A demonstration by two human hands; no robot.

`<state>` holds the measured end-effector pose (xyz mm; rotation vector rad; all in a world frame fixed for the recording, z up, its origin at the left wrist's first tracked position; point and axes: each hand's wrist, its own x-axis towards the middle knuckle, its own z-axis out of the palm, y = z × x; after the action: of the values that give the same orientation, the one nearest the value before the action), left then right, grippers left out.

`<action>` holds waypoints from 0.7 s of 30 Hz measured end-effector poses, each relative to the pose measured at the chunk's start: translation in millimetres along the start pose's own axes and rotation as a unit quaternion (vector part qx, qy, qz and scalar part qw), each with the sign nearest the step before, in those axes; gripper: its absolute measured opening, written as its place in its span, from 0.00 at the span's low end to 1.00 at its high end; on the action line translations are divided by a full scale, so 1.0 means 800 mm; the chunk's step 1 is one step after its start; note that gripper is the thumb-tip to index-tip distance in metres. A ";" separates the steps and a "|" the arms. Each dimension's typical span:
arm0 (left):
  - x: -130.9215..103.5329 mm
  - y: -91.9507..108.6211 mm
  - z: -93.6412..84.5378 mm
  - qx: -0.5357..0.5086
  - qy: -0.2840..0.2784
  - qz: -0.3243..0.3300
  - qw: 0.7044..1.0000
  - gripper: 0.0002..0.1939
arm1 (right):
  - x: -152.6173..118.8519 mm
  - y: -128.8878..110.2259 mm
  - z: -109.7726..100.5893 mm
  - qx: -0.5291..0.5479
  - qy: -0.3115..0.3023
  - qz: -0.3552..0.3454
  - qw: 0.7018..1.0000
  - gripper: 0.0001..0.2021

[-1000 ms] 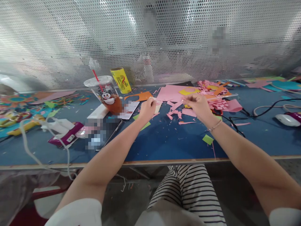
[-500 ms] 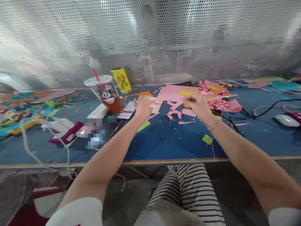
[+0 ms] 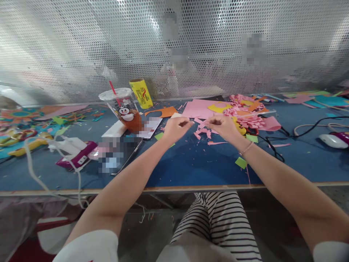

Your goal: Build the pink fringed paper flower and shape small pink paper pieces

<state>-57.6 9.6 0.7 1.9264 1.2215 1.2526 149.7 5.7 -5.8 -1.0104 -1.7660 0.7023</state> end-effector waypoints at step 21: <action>0.000 -0.001 0.012 -0.189 0.010 -0.084 0.978 0.06 | -0.006 -0.009 -0.040 -0.115 -0.408 0.034 0.905 0.10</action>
<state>-49.4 10.1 -4.0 1.5101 1.0415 1.3076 177.5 -1.4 10.2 -1.0065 -2.5944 1.0818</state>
